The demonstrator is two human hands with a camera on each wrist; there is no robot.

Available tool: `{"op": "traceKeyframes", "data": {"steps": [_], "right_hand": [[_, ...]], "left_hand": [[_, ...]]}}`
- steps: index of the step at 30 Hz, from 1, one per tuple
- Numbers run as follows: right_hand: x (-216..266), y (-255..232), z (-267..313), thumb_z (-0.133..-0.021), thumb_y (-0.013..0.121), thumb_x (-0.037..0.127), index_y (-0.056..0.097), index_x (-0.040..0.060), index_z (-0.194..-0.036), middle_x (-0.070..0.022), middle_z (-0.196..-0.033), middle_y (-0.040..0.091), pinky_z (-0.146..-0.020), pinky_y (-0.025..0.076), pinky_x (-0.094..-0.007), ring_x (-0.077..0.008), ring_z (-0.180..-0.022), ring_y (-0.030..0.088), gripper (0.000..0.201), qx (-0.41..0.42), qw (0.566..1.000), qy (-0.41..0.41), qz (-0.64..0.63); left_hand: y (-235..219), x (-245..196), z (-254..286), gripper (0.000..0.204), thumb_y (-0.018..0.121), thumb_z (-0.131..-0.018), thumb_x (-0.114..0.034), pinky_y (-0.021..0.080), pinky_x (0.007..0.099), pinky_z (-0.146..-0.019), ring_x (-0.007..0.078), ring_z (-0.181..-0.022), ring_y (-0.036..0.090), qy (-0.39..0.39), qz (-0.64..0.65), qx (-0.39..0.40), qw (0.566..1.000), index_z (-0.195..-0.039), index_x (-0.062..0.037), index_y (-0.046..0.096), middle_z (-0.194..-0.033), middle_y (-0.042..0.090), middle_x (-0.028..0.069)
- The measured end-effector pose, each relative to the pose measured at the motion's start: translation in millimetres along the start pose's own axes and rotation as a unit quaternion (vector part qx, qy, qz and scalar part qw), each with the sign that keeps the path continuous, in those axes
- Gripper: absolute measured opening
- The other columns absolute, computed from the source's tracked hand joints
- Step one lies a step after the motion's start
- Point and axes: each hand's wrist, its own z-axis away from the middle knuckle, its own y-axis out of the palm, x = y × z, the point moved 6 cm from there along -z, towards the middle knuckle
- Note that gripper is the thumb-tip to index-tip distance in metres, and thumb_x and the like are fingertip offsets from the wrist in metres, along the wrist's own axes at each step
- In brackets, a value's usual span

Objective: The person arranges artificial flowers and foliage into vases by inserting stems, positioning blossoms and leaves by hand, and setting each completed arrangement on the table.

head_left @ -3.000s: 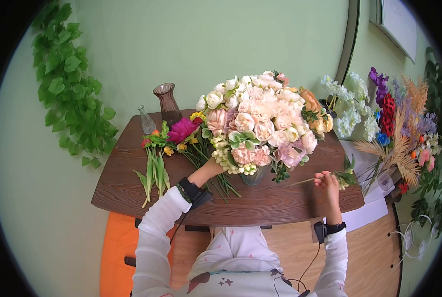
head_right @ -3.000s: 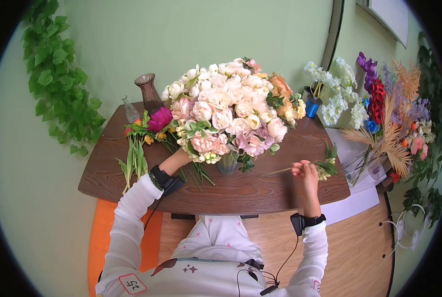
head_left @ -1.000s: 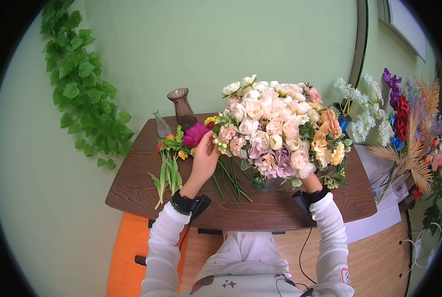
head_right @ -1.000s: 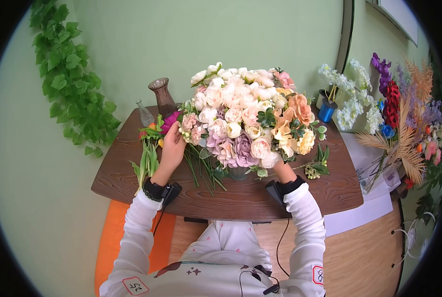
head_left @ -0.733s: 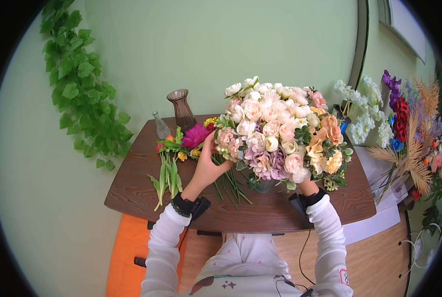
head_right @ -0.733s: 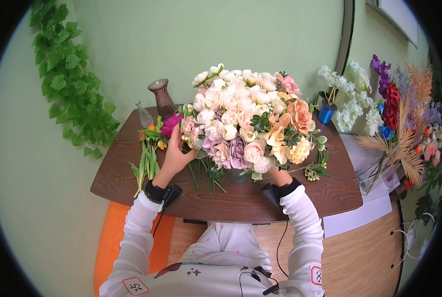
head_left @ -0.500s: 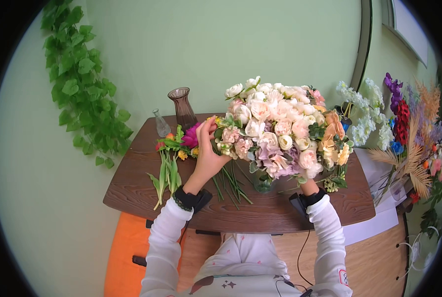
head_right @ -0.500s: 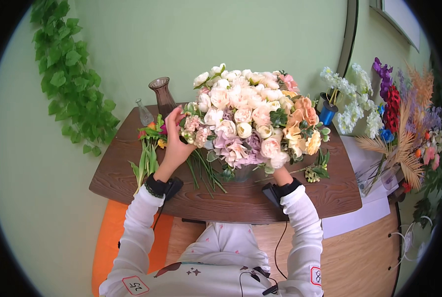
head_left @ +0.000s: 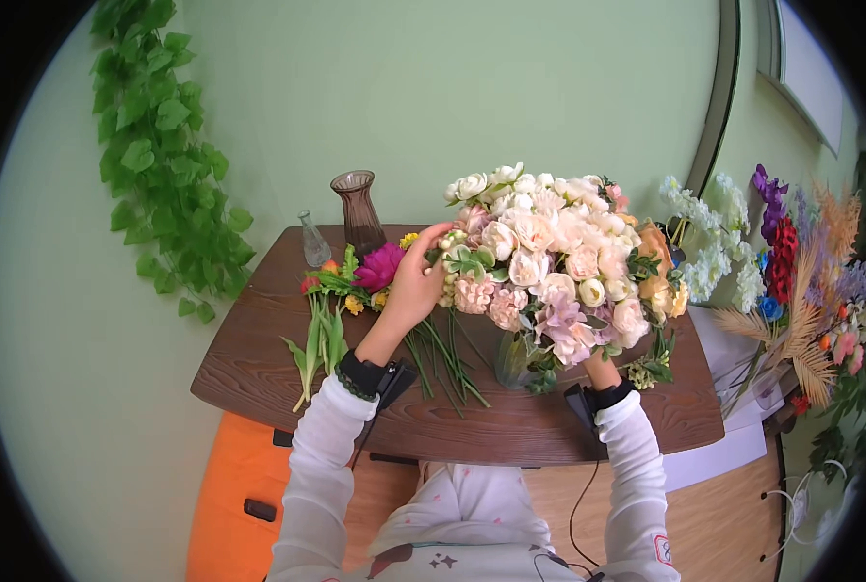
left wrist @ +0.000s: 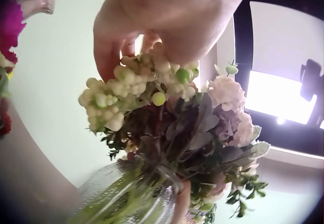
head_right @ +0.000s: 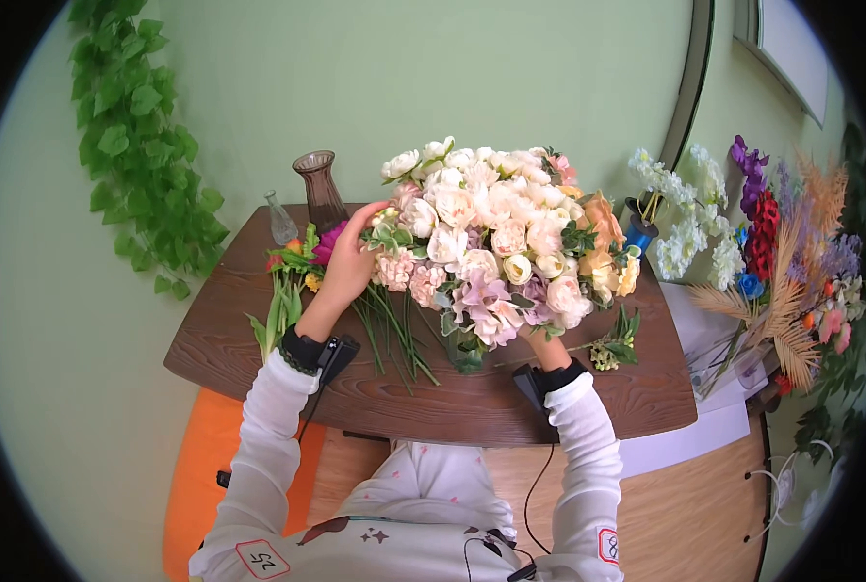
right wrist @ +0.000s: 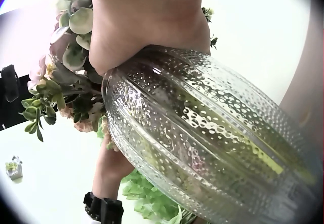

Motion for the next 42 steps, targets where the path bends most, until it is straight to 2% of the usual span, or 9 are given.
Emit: {"op": "traceKeyframes", "data": {"steps": [1,4,10,16,18,22,25,32,42], "right_hand": [[2,-2,-2,-0.083,0.052,0.015,0.046,0.0025,-0.117,-0.0088,-0.113,0.052,-0.087,0.041,-0.0325,-0.0218,-0.102,0.049,0.037,0.001,1.000,0.001,0.004],[3,0,-3,-0.083,0.052,0.015,0.046,0.0025,-0.117,-0.0088,-0.113,0.052,-0.087,0.041,-0.0325,-0.0219,-0.102,0.049,0.037,0.002,1.000,0.004,0.015],[6,7,-9,-0.083,0.052,0.015,0.047,0.0026,-0.117,-0.0088,-0.113,0.052,-0.087,0.041,-0.0327,-0.0219,-0.102,0.049,0.037,0.006,0.999,0.011,0.035],[9,3,-15,-0.082,0.052,0.015,0.047,0.0027,-0.116,-0.0088,-0.113,0.052,-0.087,0.041,-0.0328,-0.0220,-0.102,0.049,0.036,0.005,0.999,0.006,0.048],[1,11,1,-0.082,0.052,0.014,0.047,0.0027,-0.116,-0.0088,-0.113,0.052,-0.087,0.041,-0.0328,-0.0220,-0.102,0.049,0.036,0.006,0.999,0.006,0.051],[-7,19,22,-0.082,0.052,0.014,0.047,0.0027,-0.116,-0.0088,-0.112,0.052,-0.087,0.041,-0.0329,-0.0220,-0.102,0.049,0.036,0.006,0.998,0.006,0.062],[-8,19,28,-0.082,0.053,0.014,0.047,0.0028,-0.116,-0.0088,-0.112,0.052,-0.087,0.041,-0.0329,-0.0221,-0.101,0.050,0.036,0.004,0.997,0.006,0.072],[-1,13,22,-0.082,0.053,0.014,0.047,0.0029,-0.116,-0.0088,-0.112,0.053,-0.087,0.041,-0.0330,-0.0221,-0.101,0.050,0.036,-0.002,0.996,0.007,0.092],[6,13,-1,-0.081,0.053,0.014,0.048,0.0030,-0.115,-0.0088,-0.111,0.053,-0.087,0.041,-0.0332,-0.0222,-0.101,0.050,0.036,-0.008,0.993,0.008,0.116]], "left_hand": [[-2,3,-2,0.031,0.048,-0.086,-0.003,0.043,0.0230,-0.070,0.0101,-0.081,0.054,-0.054,-0.007,-0.025,0.998,-0.116,-0.0027,0.046,-0.096,0.056,0.0054],[1,-11,-4,0.023,0.048,-0.089,-0.012,0.041,0.0220,-0.060,0.0067,-0.065,0.051,-0.008,0.022,-0.092,0.996,-0.110,-0.0019,0.049,-0.081,0.058,0.0025],[13,-21,2,0.023,0.047,-0.091,-0.020,0.042,0.0233,-0.067,0.0089,-0.075,0.052,0.010,0.033,-0.102,0.994,-0.104,-0.0015,0.048,-0.084,0.057,0.0039],[10,-15,43,0.043,0.059,-0.082,-0.023,0.037,0.0296,-0.088,0.0198,-0.105,0.044,0.190,0.104,-0.085,0.973,-0.113,-0.0015,0.040,-0.119,0.040,0.0174],[16,-34,61,0.065,0.072,-0.068,-0.024,0.034,0.0349,-0.094,0.0297,-0.113,0.039,0.361,-0.085,-0.044,0.928,-0.118,-0.0031,0.035,-0.124,0.032,0.0207],[21,-32,60,0.080,0.078,-0.057,-0.020,0.036,0.0384,-0.093,0.0364,-0.111,0.040,0.304,-0.335,-0.029,0.891,-0.121,-0.0049,0.031,-0.121,0.034,0.0207],[17,-34,56,0.077,0.077,-0.056,-0.007,0.034,0.0413,-0.092,0.0371,-0.111,0.036,0.307,-0.219,-0.033,0.925,-0.119,-0.0043,0.033,-0.117,0.032,0.0196],[16,-27,51,0.063,0.069,-0.061,-0.002,0.033,0.0402,-0.092,0.0346,-0.104,0.037,0.234,-0.237,-0.098,0.938,-0.114,-0.0039,0.036,-0.111,0.032,0.0164],[20,5,44,0.031,0.056,-0.076,0.000,0.037,0.0266,-0.078,0.0144,-0.085,0.043,0.034,0.044,-0.097,0.994,-0.102,-0.0035,0.040,-0.094,0.042,0.0054]]}}
